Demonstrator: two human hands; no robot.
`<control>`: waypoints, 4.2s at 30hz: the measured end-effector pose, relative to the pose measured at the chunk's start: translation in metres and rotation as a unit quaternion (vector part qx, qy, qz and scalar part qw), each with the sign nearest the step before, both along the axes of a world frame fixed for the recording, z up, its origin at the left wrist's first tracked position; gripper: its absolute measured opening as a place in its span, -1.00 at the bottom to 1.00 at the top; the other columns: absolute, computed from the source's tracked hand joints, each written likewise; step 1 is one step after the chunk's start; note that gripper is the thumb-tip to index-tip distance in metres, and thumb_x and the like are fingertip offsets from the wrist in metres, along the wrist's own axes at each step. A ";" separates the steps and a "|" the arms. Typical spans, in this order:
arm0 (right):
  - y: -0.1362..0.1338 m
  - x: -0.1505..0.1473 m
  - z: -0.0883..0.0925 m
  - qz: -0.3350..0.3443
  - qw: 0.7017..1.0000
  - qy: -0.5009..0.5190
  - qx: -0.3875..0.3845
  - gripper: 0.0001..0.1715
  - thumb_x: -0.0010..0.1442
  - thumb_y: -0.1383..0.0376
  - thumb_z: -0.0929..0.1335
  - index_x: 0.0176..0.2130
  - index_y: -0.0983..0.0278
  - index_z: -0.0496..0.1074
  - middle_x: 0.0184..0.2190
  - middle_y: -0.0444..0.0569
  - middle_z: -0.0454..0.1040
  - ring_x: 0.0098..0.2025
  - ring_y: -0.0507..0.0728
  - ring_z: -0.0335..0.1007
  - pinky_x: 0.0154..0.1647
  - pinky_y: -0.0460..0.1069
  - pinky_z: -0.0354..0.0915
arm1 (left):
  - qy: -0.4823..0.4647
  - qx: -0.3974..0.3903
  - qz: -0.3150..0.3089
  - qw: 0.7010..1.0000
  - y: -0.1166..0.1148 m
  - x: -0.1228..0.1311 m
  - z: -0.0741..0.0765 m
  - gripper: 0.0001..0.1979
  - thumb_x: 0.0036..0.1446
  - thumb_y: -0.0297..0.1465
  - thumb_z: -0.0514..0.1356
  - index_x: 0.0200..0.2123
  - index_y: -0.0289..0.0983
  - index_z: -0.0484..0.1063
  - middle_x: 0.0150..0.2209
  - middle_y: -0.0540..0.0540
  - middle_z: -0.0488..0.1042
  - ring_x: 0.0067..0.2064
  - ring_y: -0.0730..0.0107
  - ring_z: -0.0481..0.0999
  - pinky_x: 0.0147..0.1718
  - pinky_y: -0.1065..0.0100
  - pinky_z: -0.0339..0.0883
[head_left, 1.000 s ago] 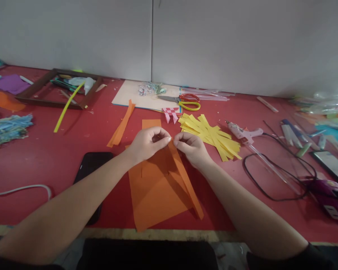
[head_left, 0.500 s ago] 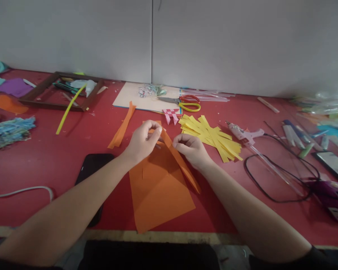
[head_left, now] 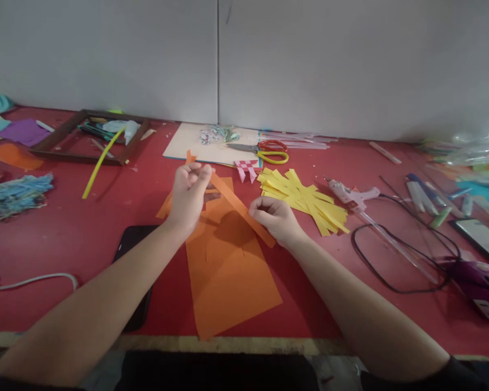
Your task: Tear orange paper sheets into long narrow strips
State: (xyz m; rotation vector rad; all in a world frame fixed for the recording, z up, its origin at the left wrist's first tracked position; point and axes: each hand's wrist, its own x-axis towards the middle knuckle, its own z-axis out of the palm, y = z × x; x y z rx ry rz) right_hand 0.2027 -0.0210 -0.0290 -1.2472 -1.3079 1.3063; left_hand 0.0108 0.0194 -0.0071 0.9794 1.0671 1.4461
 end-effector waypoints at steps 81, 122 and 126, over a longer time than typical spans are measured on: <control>0.000 0.002 -0.002 0.003 0.997 0.071 0.036 -0.90 0.01 0.26 0.43 -0.48 0.22 0.45 -0.53 -0.19 0.36 -0.48 0.00 0.18 -0.36 -0.04 0.17 | 0.198 -0.013 -0.310 0.930 -0.021 0.011 -0.008 -0.81 0.09 -0.27 0.32 -0.32 -0.28 0.50 -0.39 -0.06 0.53 -0.42 0.42 0.56 -0.42 0.40 0.51; -0.001 0.000 -0.002 -0.029 0.992 0.123 -0.023 -0.91 0.02 0.26 0.43 -0.41 0.21 0.46 -0.55 -0.18 0.38 -0.51 0.02 0.23 -0.46 -0.06 0.15 | 0.196 0.007 -0.233 0.953 -0.018 0.013 -0.006 -0.79 0.13 -0.26 0.27 -0.29 -0.30 0.45 -0.39 -0.03 0.50 -0.40 0.46 0.52 -0.37 0.41 0.43; -0.001 0.000 -0.003 -0.027 0.994 0.107 0.007 -0.90 -0.01 0.26 0.44 -0.45 0.22 0.46 -0.55 -0.19 0.36 -0.50 0.00 0.20 -0.42 -0.05 0.15 | 0.208 -0.024 -0.294 0.933 -0.022 0.014 -0.004 -0.77 0.15 -0.23 0.26 -0.29 -0.29 0.43 -0.44 0.00 0.47 -0.50 0.49 0.48 -0.47 0.42 0.37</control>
